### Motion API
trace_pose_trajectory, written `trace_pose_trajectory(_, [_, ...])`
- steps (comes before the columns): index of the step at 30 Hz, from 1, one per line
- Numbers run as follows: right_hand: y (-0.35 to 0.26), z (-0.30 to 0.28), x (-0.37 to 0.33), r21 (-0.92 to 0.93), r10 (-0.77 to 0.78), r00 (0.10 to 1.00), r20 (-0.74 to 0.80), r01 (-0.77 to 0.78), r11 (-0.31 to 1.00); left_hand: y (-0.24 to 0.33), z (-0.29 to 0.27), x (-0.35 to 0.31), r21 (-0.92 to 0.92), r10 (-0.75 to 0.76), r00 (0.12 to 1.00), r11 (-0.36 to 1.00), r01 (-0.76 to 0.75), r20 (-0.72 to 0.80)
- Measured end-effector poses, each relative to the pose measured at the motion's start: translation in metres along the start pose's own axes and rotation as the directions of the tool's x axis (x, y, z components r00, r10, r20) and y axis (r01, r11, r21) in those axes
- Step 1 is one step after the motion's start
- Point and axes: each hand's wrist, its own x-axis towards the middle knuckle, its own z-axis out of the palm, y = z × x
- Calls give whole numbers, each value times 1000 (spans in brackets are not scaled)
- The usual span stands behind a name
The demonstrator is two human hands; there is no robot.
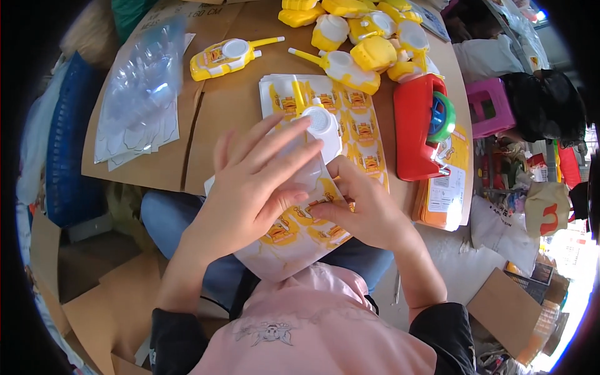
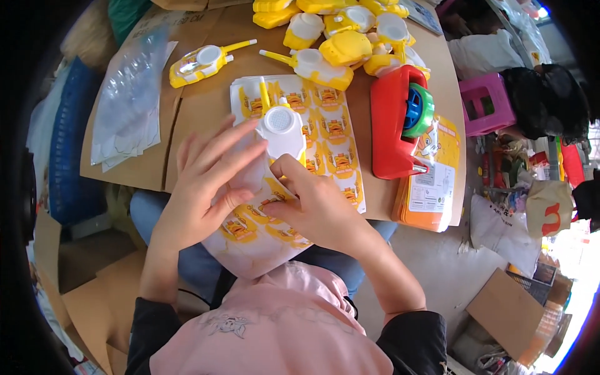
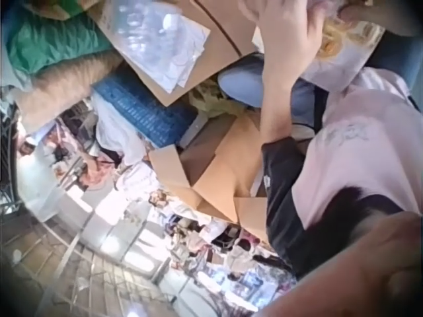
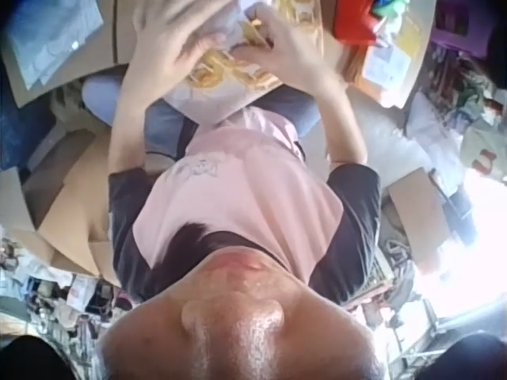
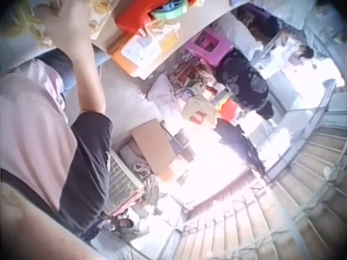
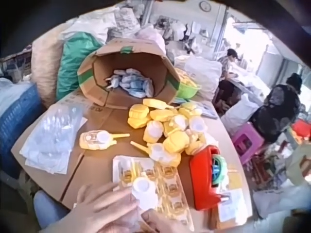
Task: Apply adhesive labels to plastic toy walkie-talkies at a workshop table.
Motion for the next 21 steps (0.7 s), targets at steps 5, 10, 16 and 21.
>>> trace_pose_trajectory(5, [17,1,3,85,-26,1000,-13,27,996,-11,0,1,52,-19,968,999,6,249])
trace_pose_trajectory(10, [14,-5,0,57,-17,999,36,15,998,-2,2,11,-37,94,995,995,-93,44])
trace_pose_trajectory(16, [14,-10,0,130,74,993,88,-85,988,-6,0,16,-202,-26,970,976,77,243])
trace_pose_trajectory(21, [16,-9,-5,44,54,999,1,-54,998,-5,6,11,-186,-49,992,980,69,114])
